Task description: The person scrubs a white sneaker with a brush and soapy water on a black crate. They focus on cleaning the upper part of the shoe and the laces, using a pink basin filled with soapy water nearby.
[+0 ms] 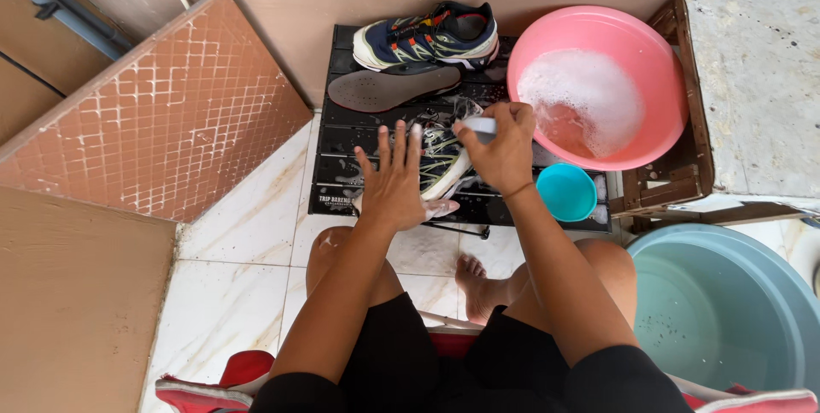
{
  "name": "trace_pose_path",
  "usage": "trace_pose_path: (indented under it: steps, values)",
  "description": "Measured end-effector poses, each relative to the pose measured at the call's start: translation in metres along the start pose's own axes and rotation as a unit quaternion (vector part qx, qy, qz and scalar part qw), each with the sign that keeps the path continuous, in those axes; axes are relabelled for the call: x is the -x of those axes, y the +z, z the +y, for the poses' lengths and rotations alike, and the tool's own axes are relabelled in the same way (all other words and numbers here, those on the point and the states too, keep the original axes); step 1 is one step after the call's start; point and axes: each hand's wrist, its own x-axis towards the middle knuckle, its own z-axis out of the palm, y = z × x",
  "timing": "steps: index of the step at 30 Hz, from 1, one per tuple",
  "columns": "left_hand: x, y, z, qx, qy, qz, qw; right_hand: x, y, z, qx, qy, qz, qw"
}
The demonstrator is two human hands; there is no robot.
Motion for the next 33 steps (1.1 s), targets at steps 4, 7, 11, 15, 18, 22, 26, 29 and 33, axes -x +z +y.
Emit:
trace_pose_path:
  steps: [4,7,11,15,18,22,26,29,33]
  values:
    - [0.005,0.003,0.008,-0.025,-0.016,-0.015,0.999,-0.002,-0.016,-0.001,-0.055,0.038,-0.035,0.997]
    - [0.0,0.01,0.006,-0.03,-0.006,-0.024,0.999,-0.005,-0.018,0.005,-0.024,0.044,-0.053,0.997]
    - [-0.01,0.027,-0.007,-0.005,-0.002,0.003,1.0,-0.011,-0.016,-0.007,-0.068,0.024,-0.028,0.997]
    - [-0.007,0.009,-0.01,0.033,0.014,-0.003,0.999,-0.011,-0.012,-0.018,-0.101,0.012,-0.001,0.995]
    - [-0.006,-0.012,-0.02,0.072,0.039,-0.032,0.996,-0.013,-0.011,-0.012,-0.116,0.002,-0.014,0.993]
    - [-0.012,0.004,-0.034,0.084,0.075,-0.023,0.993,0.001,-0.015,-0.016,-0.104,-0.091,-0.059,0.989]
    - [-0.012,0.007,-0.039,0.123,0.08,-0.008,0.989,-0.005,-0.017,-0.001,-0.058,-0.183,-0.138,0.972]
    - [-0.01,0.004,-0.043,0.153,0.084,-0.012,0.985,-0.005,-0.019,-0.004,-0.022,-0.169,-0.099,0.98]
    - [0.003,-0.004,-0.063,0.154,0.075,-0.03,0.985,0.004,-0.015,0.005,-0.092,-0.08,-0.162,0.979]
